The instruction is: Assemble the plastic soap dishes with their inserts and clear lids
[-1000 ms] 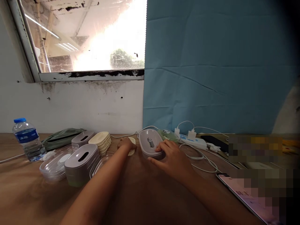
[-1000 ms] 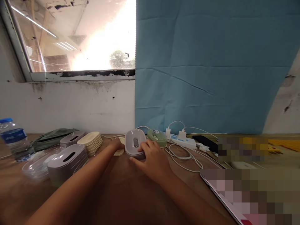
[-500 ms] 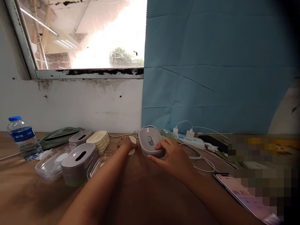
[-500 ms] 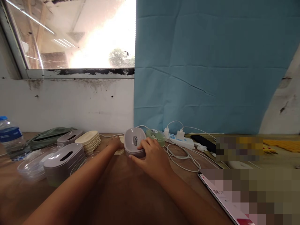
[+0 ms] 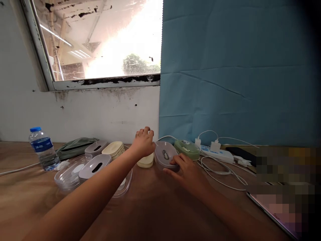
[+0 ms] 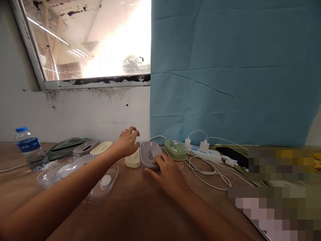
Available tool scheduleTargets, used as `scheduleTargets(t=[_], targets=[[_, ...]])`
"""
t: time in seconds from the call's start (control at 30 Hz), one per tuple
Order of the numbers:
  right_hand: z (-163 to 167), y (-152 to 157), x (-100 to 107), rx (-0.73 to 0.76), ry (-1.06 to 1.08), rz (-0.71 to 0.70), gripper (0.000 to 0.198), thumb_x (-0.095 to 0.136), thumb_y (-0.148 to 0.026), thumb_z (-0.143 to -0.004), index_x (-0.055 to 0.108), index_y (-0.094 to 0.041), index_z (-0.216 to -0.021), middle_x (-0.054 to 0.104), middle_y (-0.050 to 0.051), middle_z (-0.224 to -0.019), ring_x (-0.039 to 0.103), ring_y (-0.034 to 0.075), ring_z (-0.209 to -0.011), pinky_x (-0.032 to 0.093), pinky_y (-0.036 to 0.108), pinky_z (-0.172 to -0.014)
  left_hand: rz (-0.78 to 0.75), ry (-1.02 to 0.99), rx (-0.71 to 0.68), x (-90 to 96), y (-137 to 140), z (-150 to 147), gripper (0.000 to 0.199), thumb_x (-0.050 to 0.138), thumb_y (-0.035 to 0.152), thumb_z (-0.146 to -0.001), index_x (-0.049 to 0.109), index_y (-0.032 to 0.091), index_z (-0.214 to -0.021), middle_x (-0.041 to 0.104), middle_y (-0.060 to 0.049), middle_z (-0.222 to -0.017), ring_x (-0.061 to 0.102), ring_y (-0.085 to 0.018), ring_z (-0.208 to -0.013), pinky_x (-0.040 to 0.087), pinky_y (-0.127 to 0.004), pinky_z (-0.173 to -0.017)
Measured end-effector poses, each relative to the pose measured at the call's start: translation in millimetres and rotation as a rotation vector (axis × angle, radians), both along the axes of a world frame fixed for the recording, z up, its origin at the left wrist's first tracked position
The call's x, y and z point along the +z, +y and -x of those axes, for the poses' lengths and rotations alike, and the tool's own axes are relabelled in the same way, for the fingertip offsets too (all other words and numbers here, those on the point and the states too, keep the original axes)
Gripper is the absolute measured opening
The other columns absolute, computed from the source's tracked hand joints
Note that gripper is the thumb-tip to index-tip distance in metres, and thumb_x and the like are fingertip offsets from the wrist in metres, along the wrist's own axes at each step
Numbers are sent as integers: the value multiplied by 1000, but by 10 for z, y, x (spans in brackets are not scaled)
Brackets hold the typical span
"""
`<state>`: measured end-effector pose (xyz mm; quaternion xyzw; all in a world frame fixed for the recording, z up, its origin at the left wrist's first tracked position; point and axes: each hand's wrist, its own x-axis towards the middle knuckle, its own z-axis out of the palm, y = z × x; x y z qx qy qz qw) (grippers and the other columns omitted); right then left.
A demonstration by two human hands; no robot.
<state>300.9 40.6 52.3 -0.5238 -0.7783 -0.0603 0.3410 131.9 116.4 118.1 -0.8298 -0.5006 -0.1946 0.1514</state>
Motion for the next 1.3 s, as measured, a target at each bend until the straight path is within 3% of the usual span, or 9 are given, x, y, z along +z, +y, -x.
scheduleTargets(t=[0.13,0.27,0.37,0.47,0.63,0.87,1.0,1.13,1.3], targets=[[294,220,73,44,-5,6,24,52,-45,-78,49,-21,-74,55,1,-79,53,18,-73,40,27,-63,-9,-93,-1,260,-301,314,24,44,35,-74,52,19,-90,51,-5,-95,46,-23,-93,35,-35,-83],[758,575,159,24,-160,34,32,51,-52,-77,51,-21,-77,58,0,-80,55,16,-74,37,24,-62,-18,-210,-27,237,-660,677,11,43,28,-74,51,20,-75,53,0,-78,50,-16,-77,39,-30,-74],[1081,824,152,4,-207,63,36,47,-56,-77,54,-21,-80,61,2,-84,57,17,-74,36,24,-60,-156,-233,-59,2,-975,1020,12,42,17,-70,50,21,-78,52,0,-84,49,-15,-75,38,-30,-74],[1317,991,96,-39,-260,102,42,44,-59,-77,56,-19,-83,62,7,-87,59,21,-76,37,26,-59,-364,-186,-57,-346,-1229,1433,15,45,15,-69,51,21,-81,49,-3,-89,47,-17,-76,38,-33,-73],[1531,1089,14,-66,-350,171,48,42,-61,-77,59,-17,-86,64,11,-89,61,24,-80,40,30,-62,-599,-235,-2,-770,-1319,1954,11,49,11,-69,51,22,-72,41,-2,-77,43,-16,-68,38,-30,-62],[1628,1064,-63,-58,-457,239,36,44,-46,-85,54,-14,-100,60,6,-96,57,19,-85,45,36,-73,-618,-479,111,-830,-1277,2009,6,48,16,-69,52,20,-72,33,-4,-83,40,-17,-72,41,-31,-64],[1635,1048,-94,-37,-512,300,25,47,-33,-86,54,-14,-101,57,5,-100,57,16,-86,47,36,-75,-520,-597,141,-920,-1299,1998,8,44,15,-67,50,19,-69,32,-3,-82,39,-15,-68,41,-30,-65],[1565,1063,-77,-14,-527,327,23,47,-32,-87,54,-15,-100,58,5,-99,57,16,-84,48,35,-74,-431,-603,136,-1014,-1257,2020,8,43,15,-65,50,19,-68,33,-1,-81,38,-12,-64,41,-28,-63],[1328,1118,-80,-56,-468,257,25,44,-31,-88,51,-15,-106,55,5,-104,56,17,-88,46,37,-77,-347,-597,138,-1064,-1218,2007,8,41,15,-67,48,19,-69,34,0,-79,37,-11,-60,41,-27,-60]])
